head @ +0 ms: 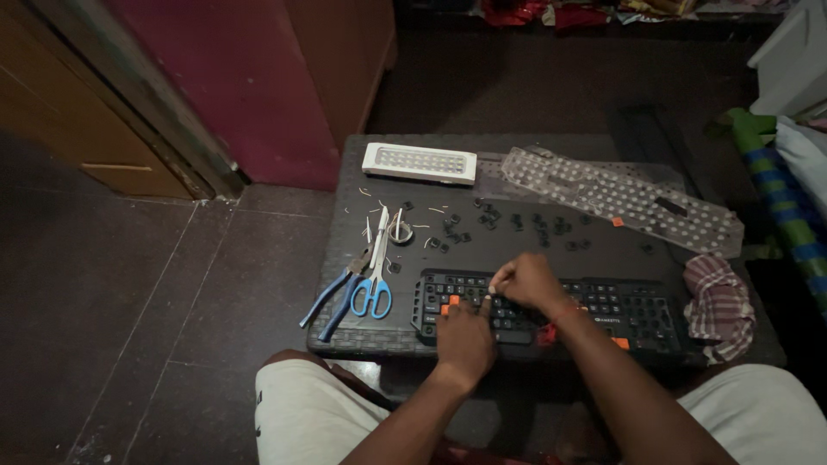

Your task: The person cleans and reassembles a computer keyboard by hand using a cloth to wipe the keys and the base before inserting individual keycaps into their slots.

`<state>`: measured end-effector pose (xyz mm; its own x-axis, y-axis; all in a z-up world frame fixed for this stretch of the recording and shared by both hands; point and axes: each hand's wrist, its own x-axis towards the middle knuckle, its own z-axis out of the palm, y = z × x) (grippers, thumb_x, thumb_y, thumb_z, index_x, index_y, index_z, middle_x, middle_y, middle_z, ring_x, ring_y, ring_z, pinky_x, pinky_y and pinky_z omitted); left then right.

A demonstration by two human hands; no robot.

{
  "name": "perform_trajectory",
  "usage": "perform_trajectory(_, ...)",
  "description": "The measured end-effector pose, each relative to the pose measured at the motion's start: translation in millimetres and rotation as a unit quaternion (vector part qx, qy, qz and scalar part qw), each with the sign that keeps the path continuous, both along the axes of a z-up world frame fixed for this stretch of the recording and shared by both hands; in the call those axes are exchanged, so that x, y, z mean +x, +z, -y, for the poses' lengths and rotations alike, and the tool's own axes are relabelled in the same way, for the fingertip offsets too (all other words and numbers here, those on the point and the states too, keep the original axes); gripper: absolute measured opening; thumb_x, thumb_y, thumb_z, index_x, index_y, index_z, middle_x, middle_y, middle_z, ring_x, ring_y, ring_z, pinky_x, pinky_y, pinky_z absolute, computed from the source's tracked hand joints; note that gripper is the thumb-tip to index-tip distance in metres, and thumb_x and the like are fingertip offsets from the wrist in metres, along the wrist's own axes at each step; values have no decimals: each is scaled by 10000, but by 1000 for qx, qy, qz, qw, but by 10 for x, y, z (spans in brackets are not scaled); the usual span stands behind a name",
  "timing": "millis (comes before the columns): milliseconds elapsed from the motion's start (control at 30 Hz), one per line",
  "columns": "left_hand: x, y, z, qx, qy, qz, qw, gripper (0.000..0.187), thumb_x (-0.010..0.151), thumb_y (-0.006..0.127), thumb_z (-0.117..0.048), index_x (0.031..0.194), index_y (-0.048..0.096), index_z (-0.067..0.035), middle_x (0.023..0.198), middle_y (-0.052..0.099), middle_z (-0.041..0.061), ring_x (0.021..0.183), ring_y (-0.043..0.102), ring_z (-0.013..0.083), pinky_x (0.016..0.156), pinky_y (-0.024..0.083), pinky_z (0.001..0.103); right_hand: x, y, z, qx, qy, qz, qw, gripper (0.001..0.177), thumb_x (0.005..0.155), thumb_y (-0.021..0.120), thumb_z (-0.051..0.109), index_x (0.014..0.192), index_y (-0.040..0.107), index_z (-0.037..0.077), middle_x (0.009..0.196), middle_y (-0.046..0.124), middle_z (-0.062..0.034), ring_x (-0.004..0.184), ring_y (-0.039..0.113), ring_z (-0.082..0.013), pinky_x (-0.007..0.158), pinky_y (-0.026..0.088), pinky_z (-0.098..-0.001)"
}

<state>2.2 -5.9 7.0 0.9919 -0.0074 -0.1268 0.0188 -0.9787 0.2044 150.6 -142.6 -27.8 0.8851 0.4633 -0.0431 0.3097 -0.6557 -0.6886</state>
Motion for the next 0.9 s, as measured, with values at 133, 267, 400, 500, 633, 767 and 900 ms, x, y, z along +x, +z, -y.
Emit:
perform_trajectory(133, -3, 47, -7, -13, 2, -15, 1000, 645, 913, 709, -358, 1485, 508, -139, 1295, 598, 180, 1216, 559, 348, 938, 474, 505, -18, -48, 13, 23, 3, -29, 999, 112, 747, 782, 84, 842, 830, 49, 764, 797, -121, 673, 781, -158, 693, 623, -314)
perform_trajectory(267, -14, 115, -21, -22, 1, -11, 1000, 657, 908, 719, -361, 1491, 508, -144, 1284, 606, 174, 1207, 564, 346, 941, 478, 510, 46, -170, 14, 1, -12, -78, 997, 114, 784, 809, 131, 871, 837, 63, 809, 811, -113, 729, 771, -154, 734, 604, -308)
perform_trajectory(400, -16, 144, -33, -57, 19, -9, 998, 628, 898, 726, -354, 1469, 545, -166, 1243, 642, 146, 1195, 579, 332, 955, 481, 493, 165, -310, 97, 67, -6, -159, 985, 146, 809, 825, 164, 903, 842, 53, 855, 831, -93, 779, 735, -128, 753, 590, -297)
perform_trajectory(500, -20, 143, -41, -58, 18, 14, 998, 631, 876, 743, -362, 1446, 568, -156, 1217, 661, 143, 1176, 600, 324, 934, 495, 479, 142, -260, 120, 47, -5, -156, 987, 150, 819, 819, 163, 916, 845, 51, 851, 828, -84, 774, 730, -123, 754, 576, -294)
perform_trajectory(633, -3, 106, -68, -90, 28, 13, 995, 525, 871, 754, -316, 1343, 621, -127, 1178, 661, 169, 1135, 620, 352, 917, 510, 488, 102, -86, 51, 8, -22, -151, 988, 149, 843, 806, 164, 941, 837, 57, 855, 816, -88, 753, 729, -149, 730, 572, -313)
perform_trajectory(767, 4, 69, -141, -147, 16, 94, 984, 323, 861, 761, -234, 1137, 711, -75, 1155, 670, 155, 1121, 634, 364, 940, 522, 473, 72, 69, 166, 84, -66, -254, 961, 205, 875, 771, 137, 1029, 797, 5, 886, 807, -117, 753, 748, -185, 726, 605, -323)
perform_trajectory(900, -87, 214, -129, -174, -48, 119, 976, 376, 737, 799, -177, 1089, 733, -65, 1159, 624, 182, 1105, 594, 389, 917, 510, 489, -14, 238, 680, 147, -109, -295, 938, 275, 880, 738, 124, 1073, 780, -67, 900, 800, -159, 756, 760, -200, 716, 623, -335)
